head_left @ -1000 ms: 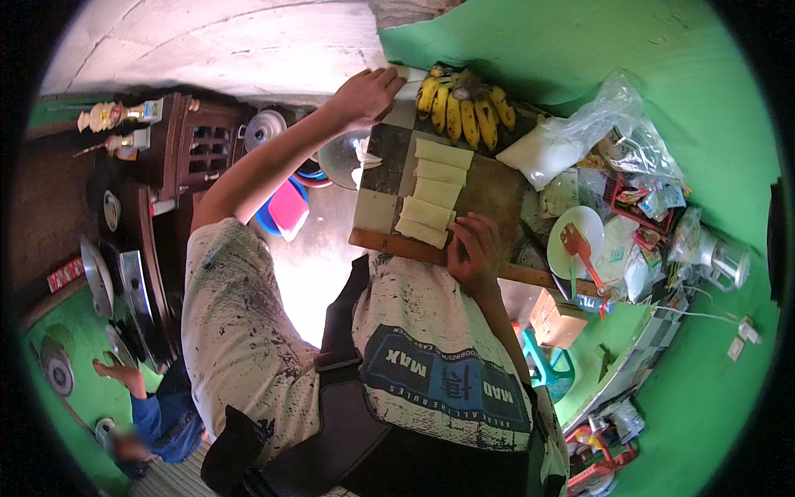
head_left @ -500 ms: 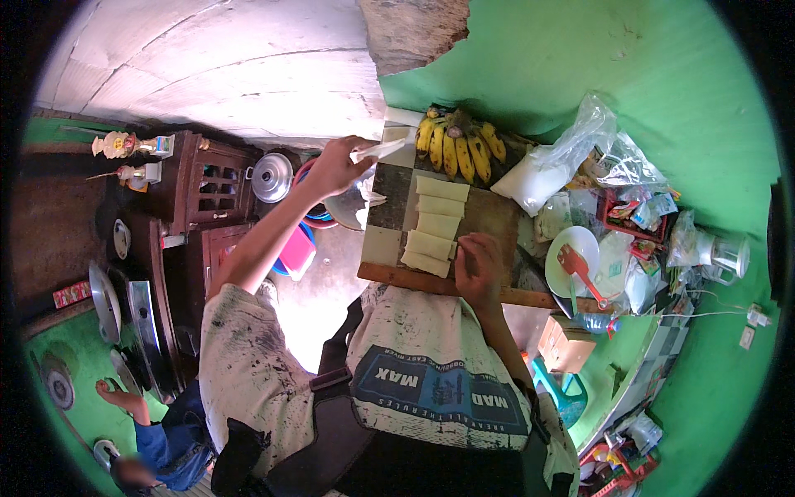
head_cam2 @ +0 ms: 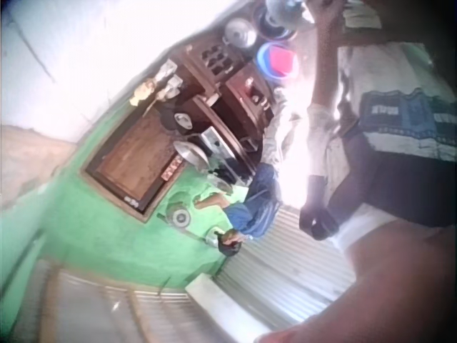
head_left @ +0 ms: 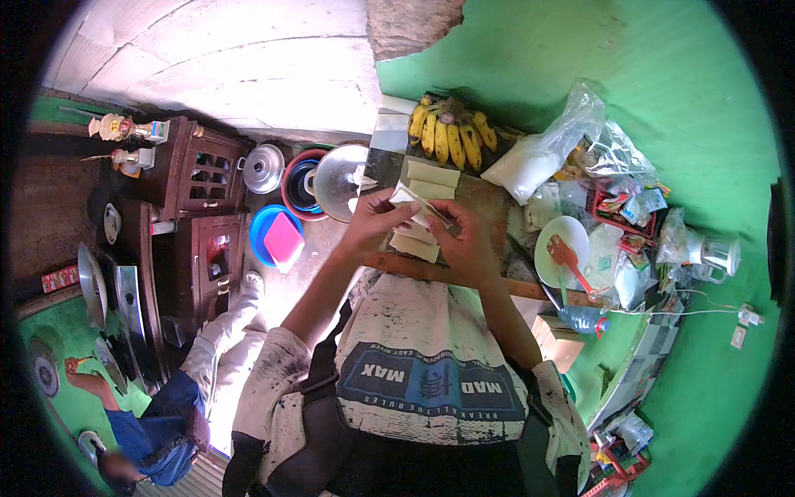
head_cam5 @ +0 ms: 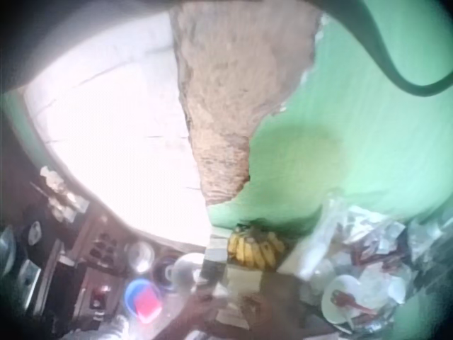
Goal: The person spreads a white paste onto rectangular sheets using a red spatula, then folds each sheet into a small packet and places it on a wooden board. The process is repeated for multiple sheets.
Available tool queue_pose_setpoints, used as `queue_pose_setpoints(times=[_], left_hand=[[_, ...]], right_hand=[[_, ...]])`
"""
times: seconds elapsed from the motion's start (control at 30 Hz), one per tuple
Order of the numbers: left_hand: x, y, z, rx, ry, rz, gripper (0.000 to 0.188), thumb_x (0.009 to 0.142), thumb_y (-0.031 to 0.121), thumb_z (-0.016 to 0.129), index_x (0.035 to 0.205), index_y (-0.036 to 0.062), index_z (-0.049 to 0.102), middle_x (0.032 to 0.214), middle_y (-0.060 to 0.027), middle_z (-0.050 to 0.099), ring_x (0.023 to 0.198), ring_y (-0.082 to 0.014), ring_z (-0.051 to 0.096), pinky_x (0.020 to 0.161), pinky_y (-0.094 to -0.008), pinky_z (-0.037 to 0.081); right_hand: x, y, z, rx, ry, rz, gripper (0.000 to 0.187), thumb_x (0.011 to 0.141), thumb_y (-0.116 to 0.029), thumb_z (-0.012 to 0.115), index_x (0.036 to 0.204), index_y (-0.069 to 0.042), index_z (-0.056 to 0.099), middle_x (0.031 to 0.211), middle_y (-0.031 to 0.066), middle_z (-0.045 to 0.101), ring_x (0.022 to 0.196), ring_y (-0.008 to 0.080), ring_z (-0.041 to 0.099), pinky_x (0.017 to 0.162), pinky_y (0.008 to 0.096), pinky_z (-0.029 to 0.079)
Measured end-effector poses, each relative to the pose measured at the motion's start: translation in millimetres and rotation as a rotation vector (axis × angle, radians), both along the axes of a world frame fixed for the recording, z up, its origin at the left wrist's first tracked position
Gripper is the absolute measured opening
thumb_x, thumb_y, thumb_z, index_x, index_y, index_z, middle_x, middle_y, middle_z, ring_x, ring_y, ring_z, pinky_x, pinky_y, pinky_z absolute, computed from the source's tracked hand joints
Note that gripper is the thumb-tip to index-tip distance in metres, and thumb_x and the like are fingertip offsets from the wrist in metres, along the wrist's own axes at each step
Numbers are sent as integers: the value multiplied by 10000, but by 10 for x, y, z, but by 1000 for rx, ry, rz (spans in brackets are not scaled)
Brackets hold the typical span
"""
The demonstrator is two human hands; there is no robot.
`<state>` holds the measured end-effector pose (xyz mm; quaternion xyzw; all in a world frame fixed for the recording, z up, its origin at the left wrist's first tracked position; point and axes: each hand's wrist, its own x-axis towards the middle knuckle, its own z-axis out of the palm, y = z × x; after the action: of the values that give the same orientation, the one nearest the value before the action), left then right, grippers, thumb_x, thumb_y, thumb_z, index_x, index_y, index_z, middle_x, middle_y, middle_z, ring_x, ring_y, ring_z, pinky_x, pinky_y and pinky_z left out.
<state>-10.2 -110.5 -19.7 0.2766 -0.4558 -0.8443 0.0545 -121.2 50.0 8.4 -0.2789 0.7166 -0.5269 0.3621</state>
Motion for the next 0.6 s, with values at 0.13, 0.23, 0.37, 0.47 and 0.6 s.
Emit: queue_pose_setpoints(times=[0.13, 0.23, 0.37, 0.47, 0.6], left_hand=[[-90, 504, -70, 38, -48, 153, 379, 881, 157, 785, 1167, -13, 604, 1025, -75, 714, 845, -126, 687, 703, -252, 553], [-139, 728, -26, 145, -137, 280, 426, 894, 139, 762, 1219, -30, 545, 1075, -83, 696, 894, -137, 680, 731, -269, 558], [-242, 886, -107, 152, -146, 230, 424, 910, 127, 729, 1243, -27, 516, 1080, -84, 685, 939, -142, 670, 773, -272, 550], [-361, 1018, -13, 157, -177, 203, 357, 924, 127, 700, 1202, -30, 542, 1062, -89, 679, 939, -145, 667, 777, -268, 543], [-548, 1228, 117, 275, -94, 178, 262, 928, 128, 687, 1118, -27, 595, 1012, -75, 681, 837, -138, 664, 714, -262, 538]], right_hand=[[85, 155, -234, -7, -30, -155, 232, 963, -200, 669, 1086, -3, 677, 991, 103, 722, 916, 172, 679, 820, 318, 536], [67, 305, -350, -7, -138, -245, 211, 947, -193, 699, 1047, -7, 692, 941, 65, 723, 850, 126, 663, 771, 285, 531], [-35, 545, -417, -32, -145, -300, 187, 932, -166, 724, 1037, -12, 697, 909, 30, 709, 771, 72, 633, 700, 233, 513], [-133, 745, -346, 8, -150, -345, 182, 928, -166, 730, 1022, -14, 694, 888, 29, 710, 755, 77, 634, 691, 228, 510], [-287, 954, -127, -101, -254, -451, 163, 922, -156, 734, 993, -17, 687, 852, 16, 707, 737, 70, 632, 682, 219, 503]])
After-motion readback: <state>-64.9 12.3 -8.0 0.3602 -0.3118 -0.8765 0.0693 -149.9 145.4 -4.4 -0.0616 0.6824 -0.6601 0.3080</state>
